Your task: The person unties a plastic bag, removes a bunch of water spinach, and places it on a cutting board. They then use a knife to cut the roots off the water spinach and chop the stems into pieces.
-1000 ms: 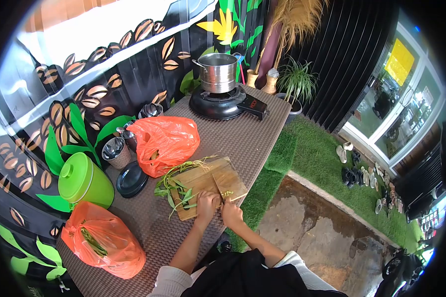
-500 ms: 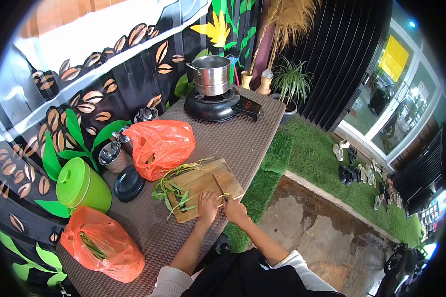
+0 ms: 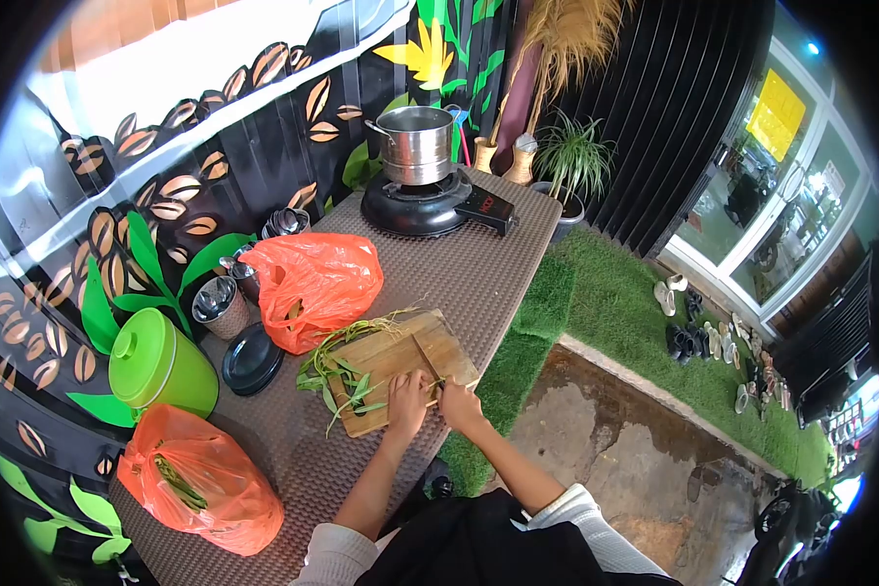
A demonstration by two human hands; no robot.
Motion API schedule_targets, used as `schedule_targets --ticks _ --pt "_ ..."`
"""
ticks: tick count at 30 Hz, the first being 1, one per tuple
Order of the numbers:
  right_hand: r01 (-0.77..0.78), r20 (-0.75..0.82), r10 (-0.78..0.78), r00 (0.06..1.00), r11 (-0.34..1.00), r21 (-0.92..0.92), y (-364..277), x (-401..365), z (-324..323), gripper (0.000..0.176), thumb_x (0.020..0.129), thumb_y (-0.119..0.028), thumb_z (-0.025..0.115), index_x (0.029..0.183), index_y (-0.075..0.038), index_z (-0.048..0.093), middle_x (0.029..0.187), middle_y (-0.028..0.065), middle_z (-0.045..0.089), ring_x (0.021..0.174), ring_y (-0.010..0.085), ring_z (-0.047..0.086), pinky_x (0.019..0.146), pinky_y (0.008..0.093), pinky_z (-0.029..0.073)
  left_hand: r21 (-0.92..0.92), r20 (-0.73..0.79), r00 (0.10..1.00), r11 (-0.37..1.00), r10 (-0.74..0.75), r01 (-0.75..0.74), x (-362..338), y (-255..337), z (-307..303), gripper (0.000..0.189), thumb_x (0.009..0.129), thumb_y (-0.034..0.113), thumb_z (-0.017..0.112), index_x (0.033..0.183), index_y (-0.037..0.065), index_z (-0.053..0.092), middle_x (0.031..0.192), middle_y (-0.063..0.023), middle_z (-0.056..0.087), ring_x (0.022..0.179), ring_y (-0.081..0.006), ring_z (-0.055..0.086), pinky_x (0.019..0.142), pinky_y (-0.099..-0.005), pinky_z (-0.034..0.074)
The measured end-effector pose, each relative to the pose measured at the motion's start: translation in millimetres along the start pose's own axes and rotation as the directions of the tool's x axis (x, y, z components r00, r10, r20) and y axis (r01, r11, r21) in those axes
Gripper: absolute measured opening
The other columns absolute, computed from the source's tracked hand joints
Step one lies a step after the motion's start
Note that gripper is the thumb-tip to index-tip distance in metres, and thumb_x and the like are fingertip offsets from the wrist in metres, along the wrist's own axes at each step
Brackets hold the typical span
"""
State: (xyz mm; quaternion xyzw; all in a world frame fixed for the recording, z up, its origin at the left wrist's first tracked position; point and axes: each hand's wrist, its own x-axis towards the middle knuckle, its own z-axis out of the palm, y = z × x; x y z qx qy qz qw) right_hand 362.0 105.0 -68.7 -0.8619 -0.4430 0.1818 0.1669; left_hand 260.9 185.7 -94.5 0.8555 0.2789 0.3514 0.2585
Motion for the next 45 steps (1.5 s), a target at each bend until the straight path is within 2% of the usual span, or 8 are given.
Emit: schedule_targets --ticks 8,15,21,26,28,33,40,45 --pt "-0.098 -0.012 0.098 0.995 0.995 -0.004 -4.8 -14.3 8.5 0.035 0.095 -0.032 0.046 0.104 0.002 0.047 0.090 0.0286 0.064 0.081 0.0445 0.065 0.070 0.0507 0.054 0.005 -0.037 0.999 0.999 0.034 -0.034 -1.0 0.7 1.5 0.015 0.079 0.000 0.059 0.090 0.005 0.050 0.080 -0.0112 0.056 0.085 -0.0334 0.050 0.083 -0.0435 0.038" --pt "0.021 0.067 -0.024 0.997 0.999 0.045 1.5 -3.8 -10.0 0.037 0.095 -0.031 0.046 0.108 0.003 0.046 0.088 0.0306 0.063 0.082 0.0456 0.064 0.072 0.0522 0.053 0.004 -0.032 0.999 1.000 0.015 -0.015 -3.9 -7.4 7.6 0.015 0.078 -0.001 0.059 0.087 0.005 0.049 0.079 -0.0104 0.053 0.083 -0.0336 0.049 0.081 -0.0436 0.039" --pt "-0.123 0.023 0.121 0.992 0.991 0.059 -12.5 -15.5 5.4 0.037 0.094 -0.032 0.046 0.110 0.001 0.044 0.089 0.0287 0.064 0.083 0.0455 0.064 0.072 0.0524 0.053 0.008 -0.031 1.000 1.000 -0.003 0.003 -2.9 -5.9 5.2 0.013 0.077 -0.001 0.057 0.082 0.004 0.046 0.076 -0.0099 0.053 0.081 -0.0331 0.048 0.081 -0.0431 0.039" --pt "-0.037 0.047 0.034 0.998 0.997 0.062 -0.7 -3.8 1.0 0.035 0.094 -0.031 0.047 0.107 0.002 0.046 0.089 0.0290 0.063 0.083 0.0452 0.064 0.072 0.0521 0.053 -0.019 -0.028 0.999 0.999 -0.033 0.032 -3.0 -0.5 1.1 0.012 0.076 -0.003 0.055 0.079 0.004 0.046 0.075 -0.0095 0.053 0.080 -0.0326 0.048 0.080 -0.0427 0.038" --pt "-0.027 0.058 0.023 0.998 0.997 0.067 -2.7 -12.1 -1.4 0.035 0.094 -0.031 0.047 0.106 0.002 0.046 0.088 0.0292 0.063 0.083 0.0451 0.064 0.072 0.0519 0.053 0.004 0.026 0.998 0.998 -0.055 0.055 -4.5 -3.4 3.5 0.013 0.079 0.001 0.056 0.082 0.006 0.045 0.075 -0.0086 0.052 0.084 -0.0313 0.050 0.096 -0.0455 0.037" --pt "-0.129 0.041 0.128 0.991 0.991 0.026 -15.5 -24.8 7.5 0.037 0.094 -0.031 0.046 0.107 0.003 0.047 0.094 0.0283 0.064 0.088 0.0436 0.065 0.076 0.0497 0.053 -0.068 0.016 0.997 0.995 -0.076 0.077 -5.2 -12.3 12.3 0.011 0.080 0.001 0.054 0.080 0.006 0.045 0.073 -0.0086 0.053 0.083 -0.0314 0.050 0.098 -0.0449 0.036" --pt "-0.056 -0.009 0.057 0.998 0.995 0.085 -11.7 -20.8 3.7 0.036 0.093 -0.030 0.048 0.106 0.003 0.045 0.086 0.0294 0.064 0.083 0.0460 0.064 0.072 0.0522 0.052 -0.072 0.007 0.998 0.995 -0.068 0.069 -6.4 -7.9 10.1 0.011 0.078 0.000 0.055 0.078 0.005 0.045 0.072 -0.0103 0.054 0.082 -0.0331 0.051 0.100 -0.0466 0.035" --pt "-0.106 0.054 0.101 0.993 0.990 0.093 -16.9 -21.9 9.7 0.039 0.094 -0.031 0.046 0.110 0.004 0.044 0.093 0.0308 0.062 0.085 0.0456 0.064 0.075 0.0519 0.052 -0.041 -0.003 0.998 0.997 -0.063 0.063 -6.6 -14.9 13.9 0.015 0.076 0.000 0.058 0.078 0.005 0.044 0.072 -0.0110 0.053 0.081 -0.0337 0.050 0.100 -0.0472 0.036"
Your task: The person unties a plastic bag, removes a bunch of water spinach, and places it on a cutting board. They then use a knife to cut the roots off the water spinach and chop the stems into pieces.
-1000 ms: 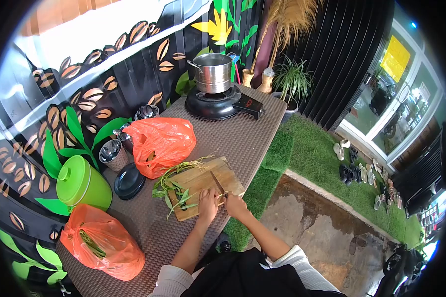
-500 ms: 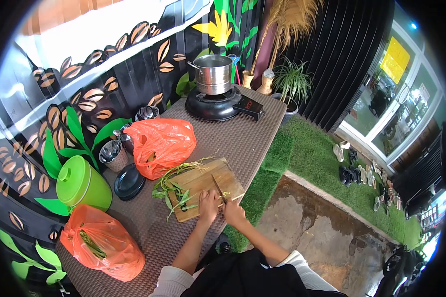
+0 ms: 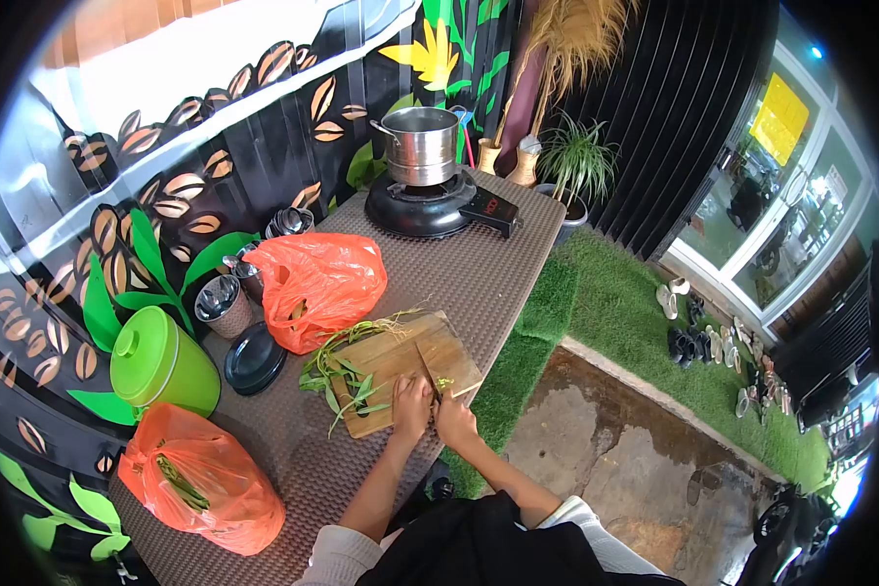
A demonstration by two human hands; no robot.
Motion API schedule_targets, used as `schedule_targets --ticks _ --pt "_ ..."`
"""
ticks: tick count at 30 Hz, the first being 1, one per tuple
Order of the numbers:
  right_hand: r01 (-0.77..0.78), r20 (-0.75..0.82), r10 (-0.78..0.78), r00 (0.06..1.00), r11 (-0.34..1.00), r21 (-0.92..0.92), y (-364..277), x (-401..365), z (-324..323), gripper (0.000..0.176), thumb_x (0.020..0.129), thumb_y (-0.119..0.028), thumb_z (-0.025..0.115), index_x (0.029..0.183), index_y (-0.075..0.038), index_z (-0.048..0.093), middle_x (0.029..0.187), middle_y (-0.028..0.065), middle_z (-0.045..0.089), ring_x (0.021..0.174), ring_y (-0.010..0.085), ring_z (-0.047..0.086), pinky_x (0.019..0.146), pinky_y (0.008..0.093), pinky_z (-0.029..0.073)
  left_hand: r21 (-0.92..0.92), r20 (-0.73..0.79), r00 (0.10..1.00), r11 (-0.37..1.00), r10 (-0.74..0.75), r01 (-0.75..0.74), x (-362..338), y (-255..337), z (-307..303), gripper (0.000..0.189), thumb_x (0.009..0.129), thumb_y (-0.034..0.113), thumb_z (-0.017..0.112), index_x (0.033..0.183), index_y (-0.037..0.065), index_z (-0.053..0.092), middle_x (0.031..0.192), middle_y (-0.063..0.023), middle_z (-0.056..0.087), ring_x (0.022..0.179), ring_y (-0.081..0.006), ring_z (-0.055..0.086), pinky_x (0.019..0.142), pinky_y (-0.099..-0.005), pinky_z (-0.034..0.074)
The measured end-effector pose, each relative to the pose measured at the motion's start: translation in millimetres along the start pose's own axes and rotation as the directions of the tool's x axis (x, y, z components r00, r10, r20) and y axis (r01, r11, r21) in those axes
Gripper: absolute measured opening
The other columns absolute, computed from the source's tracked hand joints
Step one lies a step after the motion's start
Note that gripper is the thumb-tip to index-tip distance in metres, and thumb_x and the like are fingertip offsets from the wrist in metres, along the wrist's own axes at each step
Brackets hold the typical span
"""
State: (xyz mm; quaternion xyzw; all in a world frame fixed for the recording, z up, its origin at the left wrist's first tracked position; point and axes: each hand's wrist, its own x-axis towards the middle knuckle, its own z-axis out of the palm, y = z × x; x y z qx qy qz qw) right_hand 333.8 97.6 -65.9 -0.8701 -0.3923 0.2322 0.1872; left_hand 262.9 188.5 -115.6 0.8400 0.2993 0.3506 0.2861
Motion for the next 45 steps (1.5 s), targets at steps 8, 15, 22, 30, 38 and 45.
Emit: schedule_targets --ticks 8,15,22,30,38,45 --pt "0.027 -0.069 -0.028 0.997 1.000 -0.010 -3.7 -1.5 0.0 0.037 0.093 -0.029 0.046 0.111 0.003 0.044 0.091 0.0290 0.064 0.086 0.0442 0.065 0.075 0.0514 0.053 -0.038 -0.010 1.000 0.999 -0.014 0.013 0.0 6.4 -4.9 0.017 0.074 0.001 0.061 0.078 0.005 0.045 0.072 -0.0106 0.053 0.081 -0.0327 0.051 0.101 -0.0476 0.036" --pt "0.000 -0.063 -0.004 0.998 0.998 -0.057 -3.0 -0.2 -4.7 0.035 0.094 -0.031 0.047 0.109 0.001 0.043 0.085 0.0281 0.064 0.081 0.0442 0.065 0.074 0.0521 0.052 -0.007 -0.039 0.995 0.996 0.087 -0.087 -6.0 18.6 -18.5 0.010 0.078 0.000 0.057 0.083 0.003 0.050 0.076 -0.0127 0.055 0.080 -0.0336 0.054 0.098 -0.0483 0.039" --pt "0.042 -0.049 -0.043 0.998 0.999 -0.017 14.0 10.5 -12.9 0.036 0.095 -0.032 0.046 0.108 0.001 0.042 0.085 0.0298 0.063 0.082 0.0456 0.064 0.072 0.0529 0.051 -0.193 0.027 0.993 0.974 -0.113 0.116 3.9 14.1 -16.7 0.014 0.076 -0.005 0.061 0.085 0.001 0.052 0.080 -0.0122 0.061 0.078 -0.0297 0.062 0.071 -0.0385 0.047" --pt "0.046 -0.037 -0.049 0.998 0.996 -0.081 9.8 2.3 -14.0 0.035 0.094 -0.030 0.047 0.109 0.001 0.043 0.089 0.0305 0.063 0.081 0.0448 0.064 0.070 0.0520 0.053 -0.147 0.063 0.997 0.988 -0.041 0.050 13.0 14.3 -8.4 0.014 0.076 -0.006 0.061 0.082 0.001 0.050 0.073 -0.0126 0.058 0.077 -0.0314 0.061 0.089 -0.0424 0.045" --pt "0.031 -0.078 -0.039 0.996 0.995 -0.097 6.4 6.6 -3.2 0.032 0.093 -0.029 0.049 0.105 0.001 0.044 0.083 0.0277 0.064 0.079 0.0419 0.066 0.067 0.0497 0.054 -0.147 0.007 1.000 0.989 0.014 -0.012 9.3 10.9 -5.3 0.011 0.076 -0.006 0.055 0.081 0.003 0.049 0.071 -0.0145 0.056 0.077 -0.0376 0.055 0.098 -0.0491 0.041" --pt "0.047 -0.038 -0.048 0.998 0.998 -0.030 6.8 5.0 -12.8 0.033 0.093 -0.029 0.048 0.106 0.002 0.045 0.086 0.0286 0.064 0.082 0.0436 0.065 0.071 0.0505 0.053 -0.125 0.025 0.997 0.989 -0.073 0.076 10.0 22.2 -11.5 0.012 0.077 0.000 0.061 0.081 0.003 0.050 0.071 -0.0129 0.057 0.077 -0.0356 0.056 0.100 -0.0478 0.037"
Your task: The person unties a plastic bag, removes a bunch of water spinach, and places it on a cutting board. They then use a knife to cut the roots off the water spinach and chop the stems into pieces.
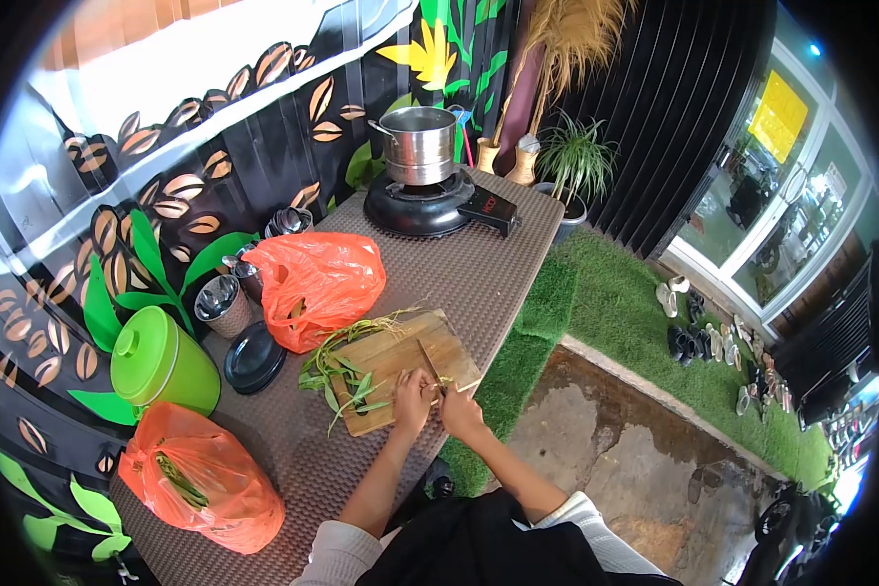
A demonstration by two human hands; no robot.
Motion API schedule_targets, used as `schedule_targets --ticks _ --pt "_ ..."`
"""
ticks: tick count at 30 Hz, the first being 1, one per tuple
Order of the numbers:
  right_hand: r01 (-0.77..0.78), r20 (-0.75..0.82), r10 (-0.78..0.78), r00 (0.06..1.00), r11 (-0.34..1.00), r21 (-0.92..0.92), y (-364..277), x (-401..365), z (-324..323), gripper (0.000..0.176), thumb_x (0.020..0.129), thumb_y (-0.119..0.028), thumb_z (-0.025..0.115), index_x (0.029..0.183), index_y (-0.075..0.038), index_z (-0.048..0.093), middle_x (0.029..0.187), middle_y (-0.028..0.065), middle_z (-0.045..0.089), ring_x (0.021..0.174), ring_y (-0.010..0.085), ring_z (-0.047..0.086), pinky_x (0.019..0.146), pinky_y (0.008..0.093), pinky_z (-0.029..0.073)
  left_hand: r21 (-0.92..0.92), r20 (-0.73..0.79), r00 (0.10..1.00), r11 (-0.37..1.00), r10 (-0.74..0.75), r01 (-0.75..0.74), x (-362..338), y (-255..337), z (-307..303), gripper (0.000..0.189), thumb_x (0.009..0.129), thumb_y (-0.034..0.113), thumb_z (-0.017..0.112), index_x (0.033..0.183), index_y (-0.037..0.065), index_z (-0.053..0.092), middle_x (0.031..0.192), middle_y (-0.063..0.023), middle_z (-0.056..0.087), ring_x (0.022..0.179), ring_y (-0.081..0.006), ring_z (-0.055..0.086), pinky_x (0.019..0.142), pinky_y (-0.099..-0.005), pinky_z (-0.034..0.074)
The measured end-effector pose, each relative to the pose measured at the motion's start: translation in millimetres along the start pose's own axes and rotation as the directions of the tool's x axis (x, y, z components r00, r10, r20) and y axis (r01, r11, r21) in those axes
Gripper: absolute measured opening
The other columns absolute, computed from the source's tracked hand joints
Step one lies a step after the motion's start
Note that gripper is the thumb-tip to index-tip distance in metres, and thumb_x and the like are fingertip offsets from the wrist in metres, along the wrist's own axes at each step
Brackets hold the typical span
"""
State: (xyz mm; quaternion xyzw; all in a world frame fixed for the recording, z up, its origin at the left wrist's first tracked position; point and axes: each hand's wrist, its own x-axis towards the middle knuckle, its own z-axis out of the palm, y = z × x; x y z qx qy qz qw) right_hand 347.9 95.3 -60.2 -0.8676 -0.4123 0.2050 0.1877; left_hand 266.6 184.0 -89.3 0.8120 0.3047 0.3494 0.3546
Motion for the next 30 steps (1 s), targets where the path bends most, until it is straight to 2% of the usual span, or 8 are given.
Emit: schedule_targets --ticks 5,14,17,21,23,26,29,30 --pt "-0.065 -0.047 0.064 0.997 0.998 -0.018 -0.9 -1.6 15.5 0.035 0.093 -0.031 0.049 0.106 0.002 0.045 0.086 0.0295 0.064 0.082 0.0445 0.065 0.071 0.0517 0.053 -0.019 -0.017 0.999 0.999 -0.033 0.032 1.0 -8.3 5.9 0.015 0.076 0.003 0.065 0.080 0.003 0.050 0.071 -0.0119 0.058 0.078 -0.0352 0.055 0.101 -0.0467 0.036" --pt "-0.032 -0.051 0.031 0.998 0.999 -0.023 -5.9 -7.2 12.5 0.034 0.094 -0.029 0.047 0.107 0.002 0.045 0.085 0.0284 0.064 0.081 0.0439 0.065 0.070 0.0510 0.053 0.011 -0.068 0.998 1.000 -0.010 0.011 -1.4 1.6 -0.3 0.014 0.075 0.000 0.065 0.081 0.002 0.053 0.073 -0.0130 0.059 0.081 -0.0362 0.057 0.102 -0.0473 0.036" --pt "-0.049 -0.028 0.048 0.998 0.996 -0.074 -12.9 -6.9 11.0 0.031 0.093 -0.026 0.047 0.107 0.002 0.045 0.086 0.0266 0.065 0.080 0.0410 0.067 0.068 0.0481 0.055 -0.036 -0.049 0.994 0.995 -0.100 0.098 -1.6 -4.8 -3.3 0.014 0.077 0.005 0.066 0.082 0.005 0.052 0.073 -0.0104 0.060 0.084 -0.0348 0.056 0.100 -0.0458 0.037" --pt "-0.016 -0.044 0.011 0.999 0.993 -0.116 -9.5 1.4 14.1 0.028 0.092 -0.021 0.047 0.107 0.002 0.045 0.086 0.0239 0.067 0.077 0.0379 0.068 0.065 0.0451 0.056 -0.023 -0.013 0.999 0.999 0.034 -0.034 -7.2 -10.2 -3.1 0.011 0.078 0.002 0.063 0.086 0.003 0.055 0.080 -0.0117 0.061 0.086 -0.0342 0.057 0.102 -0.0466 0.036" --pt "-0.013 -0.047 0.009 0.999 0.996 -0.088 -6.2 7.8 16.5 0.031 0.093 -0.026 0.047 0.106 0.002 0.046 0.087 0.0258 0.066 0.080 0.0398 0.067 0.068 0.0476 0.055 -0.005 -0.034 0.996 0.996 0.084 -0.084 -8.4 -11.5 -6.2 0.011 0.078 0.000 0.062 0.086 0.002 0.055 0.079 -0.0122 0.062 0.086 -0.0342 0.058 0.103 -0.0475 0.035" --pt "0.022 -0.023 -0.023 0.999 0.998 -0.059 0.6 17.7 13.9 0.035 0.094 -0.031 0.048 0.107 0.002 0.047 0.089 0.0279 0.064 0.083 0.0422 0.066 0.071 0.0503 0.053 0.053 -0.018 0.989 0.988 0.147 -0.146 -9.6 -9.6 -13.1 0.011 0.078 0.000 0.061 0.089 0.001 0.057 0.081 -0.0120 0.063 0.088 -0.0335 0.058 0.100 -0.0476 0.037" --pt "0.065 0.014 -0.064 0.998 0.997 -0.051 6.0 20.8 5.4 0.037 0.094 -0.031 0.047 0.109 0.002 0.047 0.089 0.0282 0.064 0.083 0.0434 0.065 0.072 0.0509 0.053 0.060 -0.011 0.992 0.990 0.129 -0.128 -6.1 -20.8 -6.9 0.011 0.078 -0.001 0.061 0.088 0.001 0.059 0.084 -0.0120 0.064 0.088 -0.0330 0.058 0.093 -0.0441 0.041" --pt "0.077 0.030 -0.076 0.997 0.996 -0.041 6.0 21.2 3.9 0.037 0.094 -0.031 0.047 0.110 0.002 0.047 0.089 0.0285 0.064 0.083 0.0441 0.065 0.072 0.0512 0.053 0.034 -0.001 0.999 0.998 0.053 -0.053 -4.1 -21.9 -6.6 0.011 0.077 -0.002 0.062 0.087 0.001 0.060 0.084 -0.0116 0.065 0.088 -0.0327 0.058 0.089 -0.0421 0.043"
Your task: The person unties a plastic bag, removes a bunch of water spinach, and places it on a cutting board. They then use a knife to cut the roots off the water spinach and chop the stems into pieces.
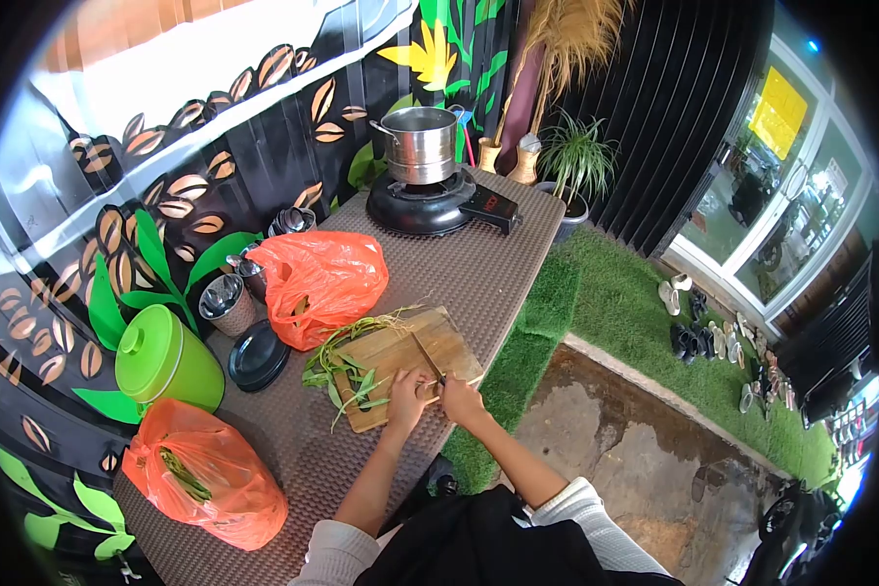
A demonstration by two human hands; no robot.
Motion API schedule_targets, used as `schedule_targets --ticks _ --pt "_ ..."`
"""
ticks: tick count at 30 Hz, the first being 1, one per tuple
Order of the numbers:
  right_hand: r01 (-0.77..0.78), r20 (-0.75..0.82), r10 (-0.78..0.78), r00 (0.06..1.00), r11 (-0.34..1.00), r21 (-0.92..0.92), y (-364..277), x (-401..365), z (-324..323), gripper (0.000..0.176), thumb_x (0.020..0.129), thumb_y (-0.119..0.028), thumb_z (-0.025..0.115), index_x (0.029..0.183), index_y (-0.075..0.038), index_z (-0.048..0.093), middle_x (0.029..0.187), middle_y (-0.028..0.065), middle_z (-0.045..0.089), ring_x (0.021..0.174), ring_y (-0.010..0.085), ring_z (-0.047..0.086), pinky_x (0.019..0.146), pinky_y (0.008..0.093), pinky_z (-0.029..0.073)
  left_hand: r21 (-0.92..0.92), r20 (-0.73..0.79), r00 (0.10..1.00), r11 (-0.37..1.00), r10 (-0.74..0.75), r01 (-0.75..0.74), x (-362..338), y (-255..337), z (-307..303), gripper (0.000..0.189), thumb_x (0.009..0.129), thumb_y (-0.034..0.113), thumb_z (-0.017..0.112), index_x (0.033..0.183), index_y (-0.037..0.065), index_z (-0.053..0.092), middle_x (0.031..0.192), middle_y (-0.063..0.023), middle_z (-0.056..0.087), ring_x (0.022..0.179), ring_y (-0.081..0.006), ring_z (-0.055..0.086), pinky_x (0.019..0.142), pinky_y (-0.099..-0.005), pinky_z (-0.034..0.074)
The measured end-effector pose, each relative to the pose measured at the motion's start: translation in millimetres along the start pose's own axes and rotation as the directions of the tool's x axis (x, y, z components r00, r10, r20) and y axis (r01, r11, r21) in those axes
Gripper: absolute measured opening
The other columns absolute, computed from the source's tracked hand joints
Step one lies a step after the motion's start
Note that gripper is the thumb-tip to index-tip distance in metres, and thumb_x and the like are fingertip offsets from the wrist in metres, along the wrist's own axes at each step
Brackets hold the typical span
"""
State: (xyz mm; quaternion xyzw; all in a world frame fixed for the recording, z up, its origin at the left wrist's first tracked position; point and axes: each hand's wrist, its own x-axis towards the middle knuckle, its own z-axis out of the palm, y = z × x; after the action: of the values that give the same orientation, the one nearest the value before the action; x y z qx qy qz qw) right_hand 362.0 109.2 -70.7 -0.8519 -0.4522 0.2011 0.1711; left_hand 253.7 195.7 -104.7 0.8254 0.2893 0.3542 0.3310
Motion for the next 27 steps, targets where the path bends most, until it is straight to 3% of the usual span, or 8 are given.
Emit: schedule_targets --ticks 1,6,8,13,17,20,22,27 --pt "0.002 -0.001 -0.002 1.000 1.000 -0.001 -1.3 -2.1 0.8 0.037 0.094 -0.031 0.047 0.110 0.002 0.047 0.089 0.0285 0.064 0.083 0.0441 0.065 0.072 0.0512 0.053 -0.025 0.014 0.997 0.997 -0.076 0.076 1.1 -1.4 -0.3 0.011 0.076 -0.003 0.062 0.085 0.001 0.060 0.083 -0.0112 0.066 0.088 -0.0325 0.058 0.085 -0.0401 0.044" --pt "-0.125 -0.051 0.127 0.991 0.991 0.038 -19.3 -28.3 4.8 0.036 0.094 -0.031 0.046 0.108 0.002 0.047 0.091 0.0298 0.063 0.087 0.0449 0.064 0.073 0.0520 0.053 -0.088 0.032 0.996 0.993 -0.080 0.082 6.1 0.2 -4.4 0.013 0.072 -0.005 0.066 0.082 0.001 0.061 0.079 -0.0098 0.067 0.084 -0.0273 0.061 0.077 -0.0358 0.047" --pt "-0.127 -0.021 0.128 0.992 0.991 0.038 -21.3 -23.3 3.0 0.037 0.094 -0.031 0.046 0.109 0.003 0.047 0.092 0.0295 0.063 0.089 0.0430 0.064 0.074 0.0508 0.053 -0.126 0.024 0.998 0.990 -0.062 0.064 8.8 -3.2 -3.2 0.014 0.071 -0.006 0.067 0.081 0.001 0.060 0.077 -0.0095 0.067 0.080 -0.0247 0.063 0.075 -0.0344 0.048" --pt "-0.043 0.020 0.043 0.999 0.998 0.036 -9.2 -4.6 -6.0 0.037 0.095 -0.032 0.045 0.104 0.004 0.050 0.094 0.0280 0.064 0.092 0.0420 0.064 0.078 0.0497 0.052 -0.130 0.046 0.966 0.957 -0.254 0.258 17.0 -13.0 4.7 0.022 0.064 -0.009 0.072 0.082 0.000 0.061 0.077 -0.0094 0.068 0.069 -0.0193 0.066 0.064 -0.0290 0.051" --pt "-0.034 0.067 0.032 0.997 0.999 0.028 -12.8 -15.1 -10.4 0.037 0.095 -0.032 0.045 0.106 0.003 0.049 0.093 0.0281 0.064 0.089 0.0425 0.064 0.077 0.0501 0.052 -0.223 0.098 0.953 0.927 -0.287 0.302 18.2 -26.3 5.4 0.022 0.062 -0.005 0.075 0.079 0.004 0.065 0.076 -0.0094 0.068 0.074 -0.0229 0.065 0.071 -0.0337 0.049" --pt "-0.127 0.048 0.126 0.991 0.992 0.014 -24.6 -26.7 -1.4 0.037 0.095 -0.032 0.045 0.108 0.002 0.047 0.093 0.0278 0.064 0.087 0.0430 0.065 0.077 0.0507 0.052 -0.119 0.087 0.972 0.966 -0.220 0.229 14.9 -16.8 -1.6 0.018 0.063 -0.001 0.076 0.078 0.005 0.067 0.078 -0.0088 0.068 0.076 -0.0239 0.062 0.073 -0.0353 0.048" --pt "-0.128 -0.018 0.129 0.992 0.992 0.018 -24.7 -23.5 8.7 0.037 0.094 -0.032 0.046 0.110 0.002 0.045 0.094 0.0282 0.064 0.086 0.0436 0.065 0.077 0.0521 0.052 0.009 0.060 0.994 0.996 -0.086 0.086 13.6 -16.9 -3.9 0.013 0.064 0.002 0.074 0.075 0.005 0.068 0.078 -0.0091 0.068 0.079 -0.0263 0.058 0.074 -0.0372 0.046" --pt "-0.039 0.014 0.039 0.999 0.999 0.019 -10.8 -9.0 0.4 0.038 0.095 -0.033 0.046 0.110 0.002 0.045 0.095 0.0292 0.063 0.085 0.0424 0.065 0.074 0.0507 0.053 0.004 0.022 1.000 1.000 0.006 -0.006 12.7 -11.3 -4.4 0.008 0.065 0.004 0.071 0.072 0.005 0.069 0.078 -0.0111 0.066 0.080 -0.0305 0.056 0.075 -0.0389 0.044"
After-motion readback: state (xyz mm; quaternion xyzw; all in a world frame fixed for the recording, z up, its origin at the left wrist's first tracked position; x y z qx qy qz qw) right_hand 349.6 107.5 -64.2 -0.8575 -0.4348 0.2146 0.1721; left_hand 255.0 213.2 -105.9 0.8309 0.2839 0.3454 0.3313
